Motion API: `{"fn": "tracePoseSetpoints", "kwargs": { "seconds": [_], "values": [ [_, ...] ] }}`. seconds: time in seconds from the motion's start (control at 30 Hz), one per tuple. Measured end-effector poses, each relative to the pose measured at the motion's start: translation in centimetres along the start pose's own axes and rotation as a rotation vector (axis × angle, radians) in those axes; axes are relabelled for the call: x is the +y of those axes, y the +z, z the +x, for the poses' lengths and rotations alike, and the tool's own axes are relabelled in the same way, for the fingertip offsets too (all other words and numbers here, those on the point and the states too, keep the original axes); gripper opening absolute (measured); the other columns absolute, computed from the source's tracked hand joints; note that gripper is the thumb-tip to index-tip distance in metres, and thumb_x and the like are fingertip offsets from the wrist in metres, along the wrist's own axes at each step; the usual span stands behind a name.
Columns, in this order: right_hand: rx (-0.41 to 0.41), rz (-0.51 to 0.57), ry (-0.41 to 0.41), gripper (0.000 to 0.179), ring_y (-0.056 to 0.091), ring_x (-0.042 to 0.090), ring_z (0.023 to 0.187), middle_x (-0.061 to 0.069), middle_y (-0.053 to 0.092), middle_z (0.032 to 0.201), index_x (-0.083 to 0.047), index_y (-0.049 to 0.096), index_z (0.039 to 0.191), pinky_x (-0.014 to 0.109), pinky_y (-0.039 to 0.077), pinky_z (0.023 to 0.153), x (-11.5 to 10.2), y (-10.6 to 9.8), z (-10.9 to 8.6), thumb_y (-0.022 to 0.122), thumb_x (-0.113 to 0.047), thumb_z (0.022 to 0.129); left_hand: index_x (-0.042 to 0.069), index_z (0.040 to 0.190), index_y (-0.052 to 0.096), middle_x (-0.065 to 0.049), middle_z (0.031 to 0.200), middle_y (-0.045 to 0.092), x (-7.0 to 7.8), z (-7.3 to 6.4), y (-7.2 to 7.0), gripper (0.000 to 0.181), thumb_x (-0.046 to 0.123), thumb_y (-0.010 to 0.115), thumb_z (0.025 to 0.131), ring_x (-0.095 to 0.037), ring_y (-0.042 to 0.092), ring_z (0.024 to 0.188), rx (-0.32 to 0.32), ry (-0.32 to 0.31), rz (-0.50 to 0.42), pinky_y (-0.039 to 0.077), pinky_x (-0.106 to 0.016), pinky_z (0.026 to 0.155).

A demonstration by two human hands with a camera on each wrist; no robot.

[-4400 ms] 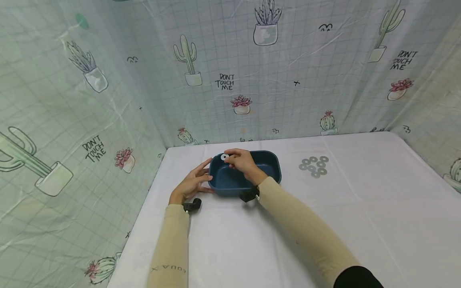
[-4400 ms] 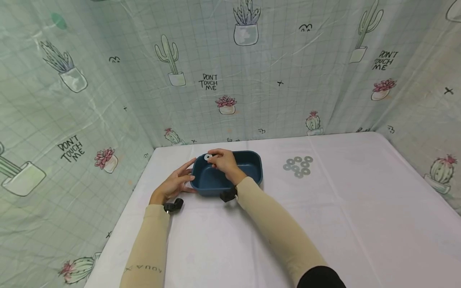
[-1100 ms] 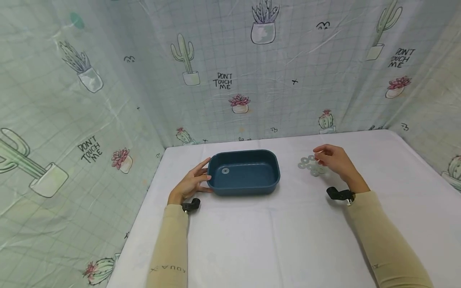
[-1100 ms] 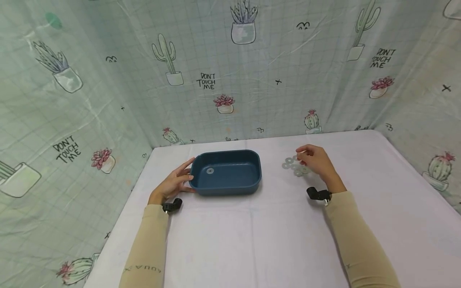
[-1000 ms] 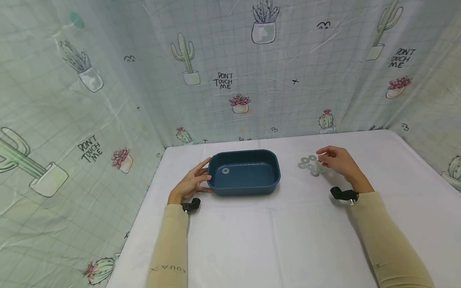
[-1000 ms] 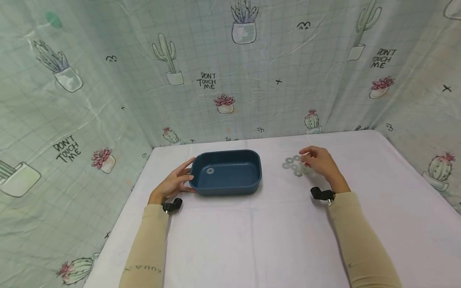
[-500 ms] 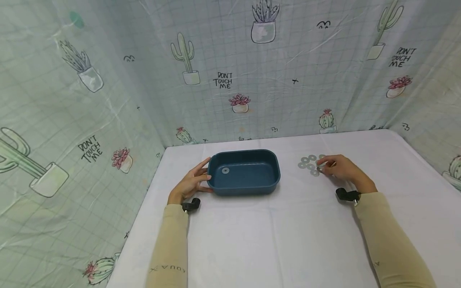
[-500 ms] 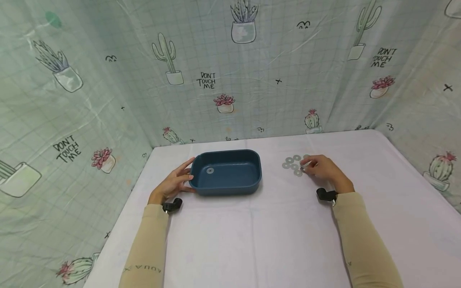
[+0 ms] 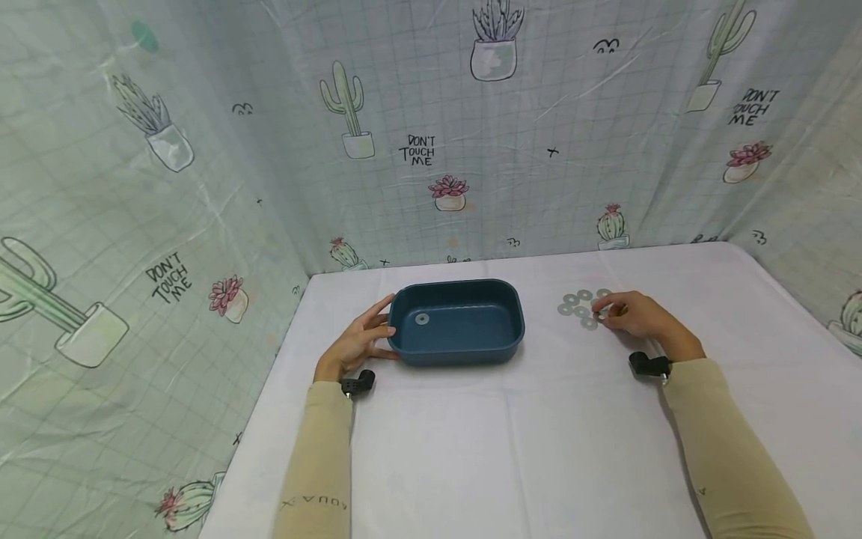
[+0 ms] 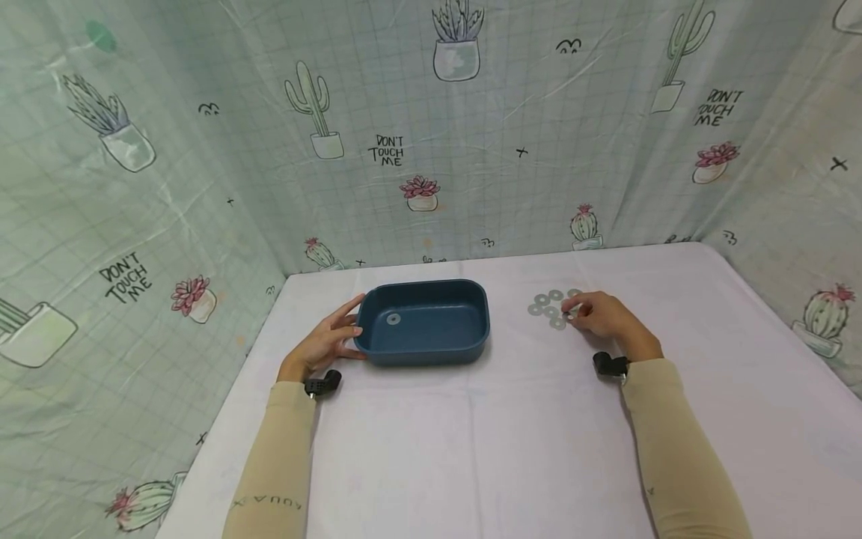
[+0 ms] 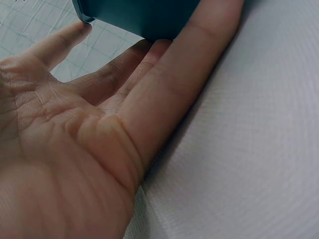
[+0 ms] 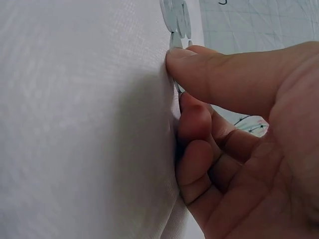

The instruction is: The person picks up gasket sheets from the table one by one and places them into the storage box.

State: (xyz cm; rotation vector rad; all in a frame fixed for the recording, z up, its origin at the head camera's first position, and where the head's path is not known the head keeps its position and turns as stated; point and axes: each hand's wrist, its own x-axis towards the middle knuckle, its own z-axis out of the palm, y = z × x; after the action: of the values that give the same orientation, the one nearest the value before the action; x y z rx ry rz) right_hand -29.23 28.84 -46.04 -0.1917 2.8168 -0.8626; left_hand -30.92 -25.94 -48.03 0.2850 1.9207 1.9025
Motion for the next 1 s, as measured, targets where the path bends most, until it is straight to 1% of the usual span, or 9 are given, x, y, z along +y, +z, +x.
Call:
{"fn": "tracePoseSetpoints", "kwargs": {
  "seconds": [0.2, 0.37, 0.63, 0.73, 0.9, 1.0],
  "values": [
    [-0.028, 0.021, 0.031, 0.03, 0.051, 0.029, 0.089, 0.017, 0.057, 0.1, -0.004, 0.062, 0.127, 0.032, 0.04, 0.071, -0.2, 0.1, 0.4, 0.063, -0.006, 0.097, 0.039, 0.161, 0.029, -0.018, 0.164, 0.028, 0.2, 0.0, 0.0, 0.076, 0.004, 0.059, 0.101, -0.044, 0.05, 0.137, -0.003, 0.007, 0.009, 0.059, -0.06, 0.088],
    [-0.058, 0.021, 0.06, 0.03, 0.051, 0.029, 0.09, 0.017, 0.055, 0.099, -0.003, 0.059, 0.127, 0.033, 0.041, 0.071, -0.2, 0.2, 0.7, 0.062, -0.004, 0.097, 0.041, 0.16, 0.031, -0.016, 0.164, 0.029, 0.2, 0.0, 0.0, 0.075, 0.005, 0.06, 0.101, -0.044, 0.049, 0.137, 0.004, -0.002, 0.006, 0.059, -0.06, 0.088],
    [-0.095, 0.011, 0.045, 0.027, 0.051, 0.029, 0.091, 0.016, 0.054, 0.099, -0.002, 0.056, 0.124, 0.035, 0.041, 0.074, 0.1, 0.3, 1.0, 0.059, -0.003, 0.098, 0.042, 0.16, 0.032, -0.015, 0.165, 0.028, 0.0, 0.0, -0.1, 0.075, 0.004, 0.059, 0.101, -0.045, 0.046, 0.14, 0.004, -0.006, 0.003, 0.059, -0.061, 0.088],
    [-0.088, 0.008, 0.045, 0.027, 0.051, 0.031, 0.092, 0.018, 0.054, 0.102, -0.002, 0.055, 0.124, 0.037, 0.042, 0.076, 0.2, 0.5, 1.1, 0.059, -0.003, 0.098, 0.042, 0.16, 0.032, -0.015, 0.165, 0.028, 0.0, 0.0, -0.1, 0.074, 0.005, 0.059, 0.101, -0.046, 0.045, 0.141, 0.007, -0.008, 0.002, 0.059, -0.061, 0.089],
    [-0.048, 0.003, 0.026, 0.027, 0.051, 0.035, 0.096, 0.024, 0.056, 0.111, -0.002, 0.055, 0.123, 0.041, 0.044, 0.079, 0.4, 0.6, 1.2, 0.061, -0.004, 0.096, 0.042, 0.159, 0.032, -0.014, 0.164, 0.028, 0.0, 0.0, -0.1, 0.074, 0.005, 0.06, 0.101, -0.046, 0.045, 0.141, 0.012, -0.008, 0.004, 0.059, -0.061, 0.089],
    [-0.027, 0.011, 0.007, 0.027, 0.052, 0.034, 0.094, 0.022, 0.057, 0.107, -0.002, 0.055, 0.12, 0.04, 0.043, 0.077, 0.3, 0.5, 0.9, 0.063, -0.004, 0.095, 0.043, 0.158, 0.034, -0.013, 0.164, 0.03, 0.0, 0.0, 0.0, 0.074, 0.005, 0.06, 0.101, -0.045, 0.046, 0.14, 0.019, -0.01, 0.008, 0.059, -0.061, 0.089]
  ]
}}
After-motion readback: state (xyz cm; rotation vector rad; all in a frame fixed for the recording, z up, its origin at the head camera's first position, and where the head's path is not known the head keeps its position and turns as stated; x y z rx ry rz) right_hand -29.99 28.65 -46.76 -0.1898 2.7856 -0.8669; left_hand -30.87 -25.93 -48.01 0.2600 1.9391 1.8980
